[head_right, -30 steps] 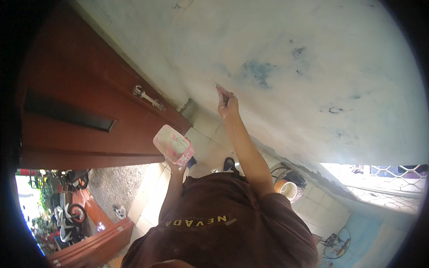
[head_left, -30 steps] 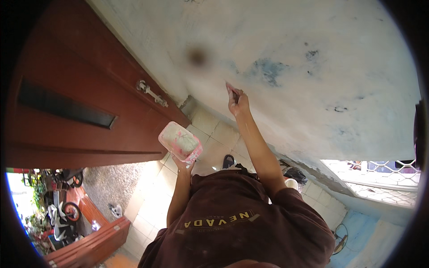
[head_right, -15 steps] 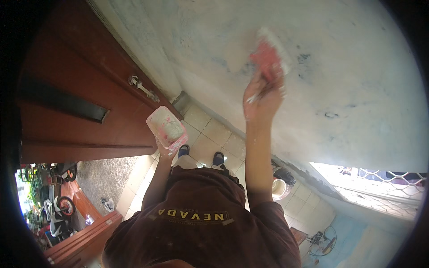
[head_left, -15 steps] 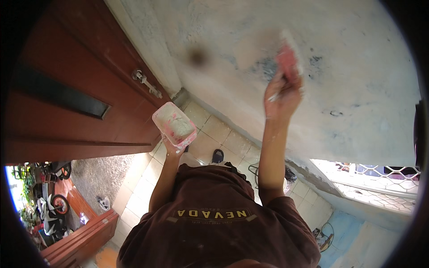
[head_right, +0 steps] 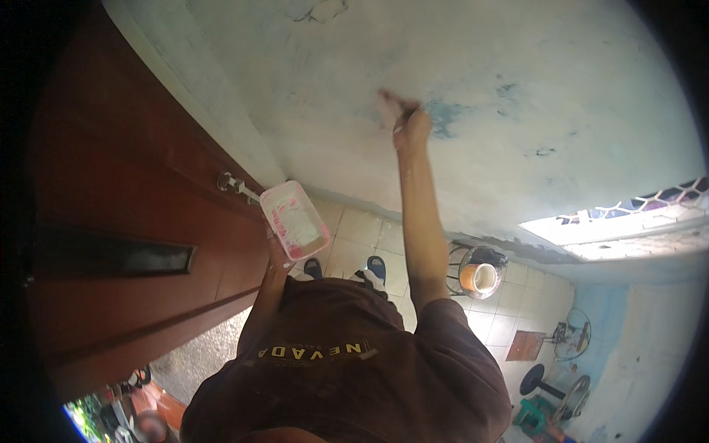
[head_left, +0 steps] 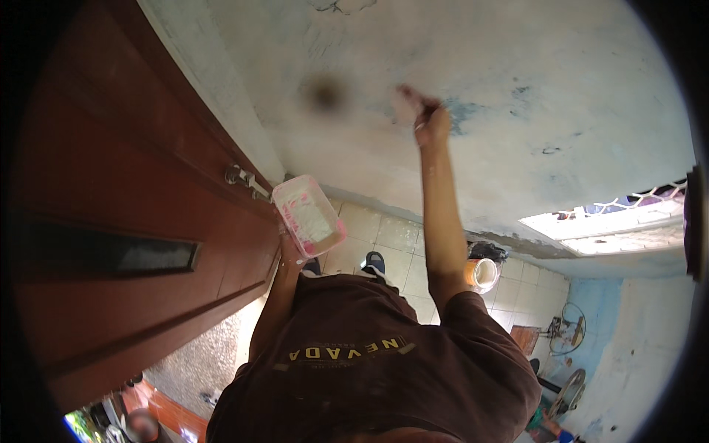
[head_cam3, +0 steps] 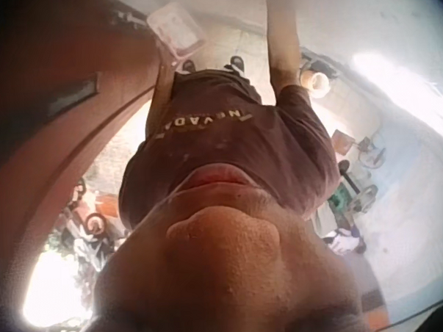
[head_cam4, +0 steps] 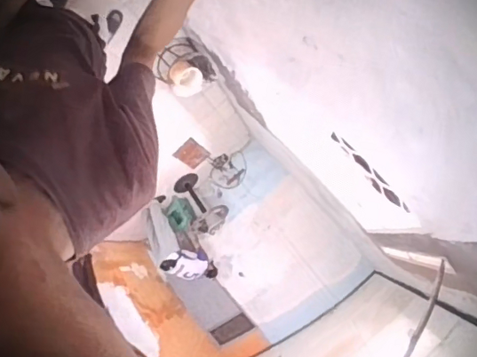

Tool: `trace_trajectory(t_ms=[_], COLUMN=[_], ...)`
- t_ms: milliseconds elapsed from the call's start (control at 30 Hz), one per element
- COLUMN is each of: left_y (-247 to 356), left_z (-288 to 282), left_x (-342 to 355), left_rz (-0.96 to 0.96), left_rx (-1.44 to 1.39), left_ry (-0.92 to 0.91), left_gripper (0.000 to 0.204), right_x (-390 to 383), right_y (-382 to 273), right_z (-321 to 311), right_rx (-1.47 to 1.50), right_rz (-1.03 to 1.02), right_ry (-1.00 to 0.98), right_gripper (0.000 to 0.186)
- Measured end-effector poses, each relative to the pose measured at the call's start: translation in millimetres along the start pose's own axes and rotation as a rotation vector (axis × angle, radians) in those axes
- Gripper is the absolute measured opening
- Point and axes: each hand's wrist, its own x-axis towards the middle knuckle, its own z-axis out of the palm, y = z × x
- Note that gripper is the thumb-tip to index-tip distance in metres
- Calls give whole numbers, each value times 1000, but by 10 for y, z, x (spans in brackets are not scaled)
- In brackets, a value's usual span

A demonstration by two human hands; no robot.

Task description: The person applies white putty to a wall using a plastic spatula, frequently reloading the spatula from a small plastic container held in their other hand.

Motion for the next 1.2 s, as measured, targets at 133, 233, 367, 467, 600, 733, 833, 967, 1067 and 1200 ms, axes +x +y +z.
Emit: trace_trajectory(t_ms=[133, 233, 367, 467, 600, 733, 833, 967, 1067, 1200], left_y=[200, 270, 514, 662, 856, 950, 921, 998, 1006, 965], left_z=[-147, -187, -374, -577, -947, -1027, -1097, -1140, -1178, -1180], left_x=[226, 296, 185, 154, 104, 127, 206, 142, 115, 157], left_rz=[-121, -218, -276, -248, -210, -297, -269, -289, -307, -330], left_rx=[0, -17, 1, 108, 138, 8, 170, 149, 133, 133], left_ry=[-20, -16, 31, 130, 35, -122, 17, 61, 74, 78], left_gripper=[69, 70, 70, 68, 59, 55, 56, 57, 57, 58], right_x=[-761, -1155, -1150, -1069, -1025, -655, -208, -348, -641, -865], right_y=[-1385, -1800, -1207, -406, 360, 593, 719, 1216, 1236, 1152], right_z=[1539, 1769, 385, -729, -1268, -1249, -715, 967, 1290, 636], right_rx=[13, -197, -213, -428, -595, -768, -1244, -1375, -1280, -754], right_rz=[-384, -618, -521, -291, -237, -398, -701, -1038, -824, -658], right_ry=[-254, -261, -117, 221, 334, 423, 650, 464, 44, -67], right_gripper=[31, 25, 29, 26, 25, 11, 20, 18, 23, 31])
